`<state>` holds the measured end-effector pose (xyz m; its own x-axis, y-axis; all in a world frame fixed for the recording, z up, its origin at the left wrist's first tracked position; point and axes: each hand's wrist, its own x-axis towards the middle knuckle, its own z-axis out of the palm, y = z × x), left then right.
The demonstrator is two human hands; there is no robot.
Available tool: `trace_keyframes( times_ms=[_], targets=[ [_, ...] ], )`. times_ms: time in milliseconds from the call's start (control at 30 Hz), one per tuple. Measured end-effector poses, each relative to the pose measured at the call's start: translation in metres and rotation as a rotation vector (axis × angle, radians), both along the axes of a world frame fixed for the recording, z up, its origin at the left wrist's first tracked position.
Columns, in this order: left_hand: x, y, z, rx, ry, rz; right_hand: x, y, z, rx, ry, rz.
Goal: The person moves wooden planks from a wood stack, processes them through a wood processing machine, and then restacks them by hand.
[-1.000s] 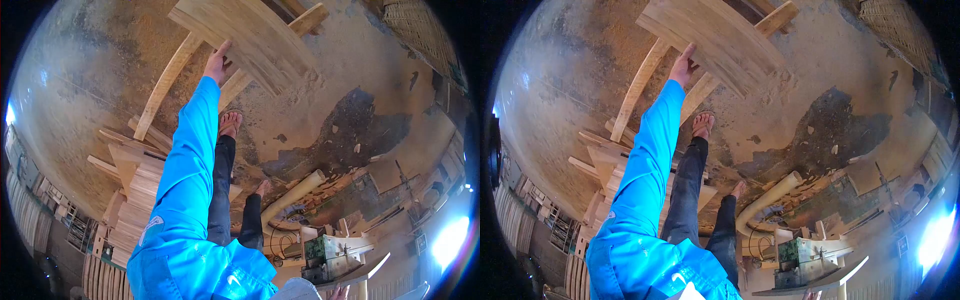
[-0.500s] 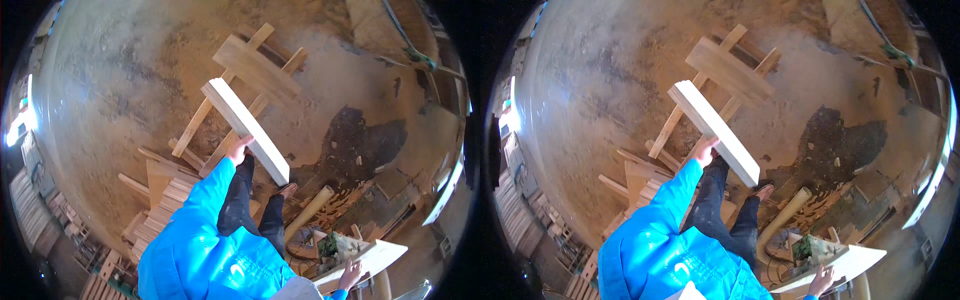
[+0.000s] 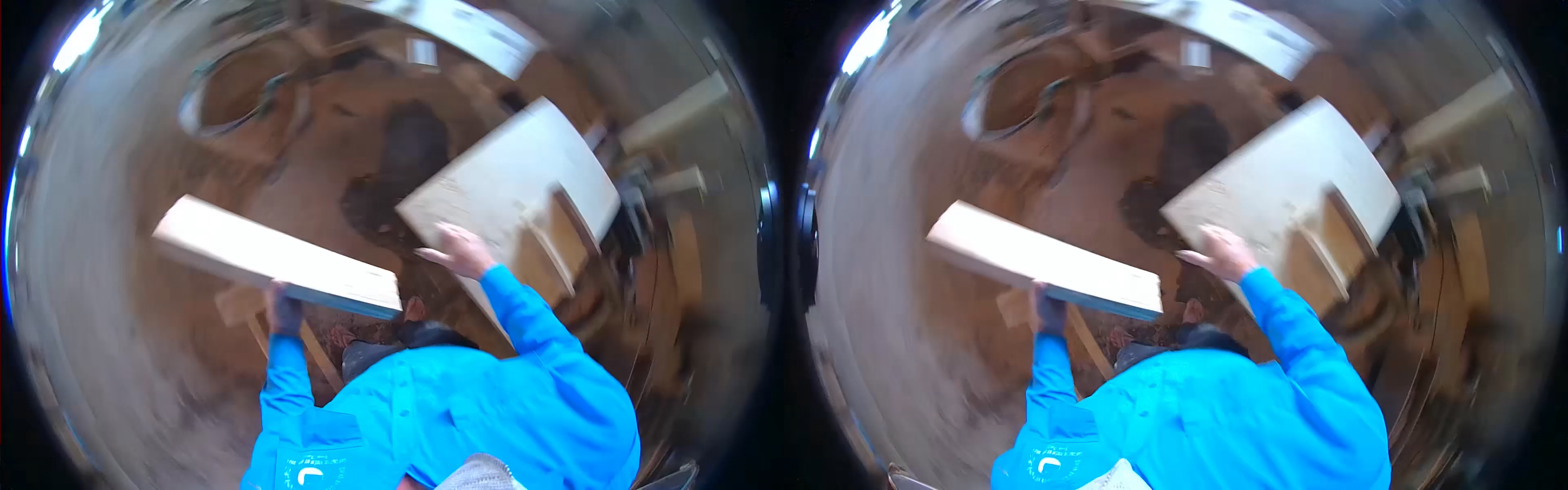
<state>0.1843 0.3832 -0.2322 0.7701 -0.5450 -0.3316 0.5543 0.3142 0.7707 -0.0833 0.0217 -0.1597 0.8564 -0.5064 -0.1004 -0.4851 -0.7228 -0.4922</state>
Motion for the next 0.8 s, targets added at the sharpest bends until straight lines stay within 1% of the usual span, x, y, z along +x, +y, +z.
trace_keyframes(
  times_ms=[33, 67, 100, 133, 167, 200, 267, 300, 367, 400, 433, 467, 500, 533, 567, 600, 633, 667, 700, 733, 767, 800],
  targets=[
    [-0.014, -0.016, 0.025, 0.003, -0.008, -0.036, -0.034, 0.004, -0.012, 0.063, -0.097, -0.068],
    [-0.030, -0.044, 0.055, -0.034, -0.108, -0.126, -0.062, 0.007, 0.002, 0.136, -0.141, -0.144],
    [-0.045, -0.065, 0.086, -0.076, -0.211, -0.188, -0.095, 0.010, 0.000, 0.175, -0.259, -0.208],
    [-0.075, -0.060, 0.112, -0.131, -0.210, -0.149, -0.134, 0.032, 0.007, 0.205, -0.375, -0.253],
    [-0.085, -0.075, 0.117, -0.135, -0.226, -0.186, -0.161, 0.045, -0.001, 0.234, -0.490, -0.320],
    [-0.099, -0.105, 0.137, -0.134, -0.182, -0.181, -0.184, 0.042, -0.001, 0.250, -0.513, -0.349],
    [-0.135, -0.143, 0.183, -0.142, -0.129, -0.173, -0.224, 0.062, 0.011, 0.208, -0.738, -0.377],
    [-0.140, -0.154, 0.200, -0.155, -0.133, -0.216, -0.223, 0.082, 0.025, 0.182, -0.752, -0.414],
    [-0.154, -0.184, 0.229, -0.180, -0.137, -0.266, -0.196, 0.113, 0.060, 0.310, -0.811, -0.402],
    [-0.170, -0.208, 0.229, -0.121, -0.076, -0.263, -0.180, 0.111, 0.042, 0.640, -0.877, -0.445],
    [-0.183, -0.234, 0.228, -0.152, -0.060, -0.373, -0.166, 0.102, 0.071, 1.082, -0.961, -0.384],
    [-0.192, -0.257, 0.220, -0.209, 0.021, -0.443, -0.130, 0.093, 0.036, 0.881, -0.858, -0.505],
    [-0.194, -0.277, 0.210, -0.255, 0.117, -0.521, -0.100, 0.092, 0.039, 0.595, -1.029, -0.681],
    [-0.192, -0.292, 0.208, -0.239, 0.089, -0.589, -0.070, 0.083, 0.068, 0.772, -1.400, -0.767],
    [-0.189, -0.307, 0.204, -0.227, 0.041, -0.647, -0.044, 0.070, 0.077, 0.706, -1.502, -0.891],
    [-0.194, -0.348, 0.200, -0.251, 0.110, -0.701, -0.041, 0.033, 0.096, 0.586, -1.450, -1.007],
    [-0.198, -0.349, 0.197, -0.291, 0.183, -0.734, -0.036, 0.033, 0.105, 0.487, -1.594, -0.988],
    [-0.210, -0.336, 0.209, -0.276, 0.242, -0.741, -0.037, 0.042, 0.112, 0.422, -1.481, -1.051],
    [-0.192, -0.341, 0.188, -0.312, 0.379, -0.782, -0.031, 0.050, 0.139, 0.288, -1.506, -1.094],
    [-0.175, -0.331, 0.175, -0.423, 0.506, -0.969, -0.026, 0.071, 0.175, 0.274, -1.510, -1.081],
    [-0.161, -0.321, 0.169, -0.531, 0.631, -1.149, -0.017, 0.090, 0.199, 0.269, -1.517, -1.065],
    [-0.157, -0.305, 0.179, -0.542, 0.655, -1.184, 0.001, 0.099, 0.201, 0.223, -1.514, -1.086]
  ],
)
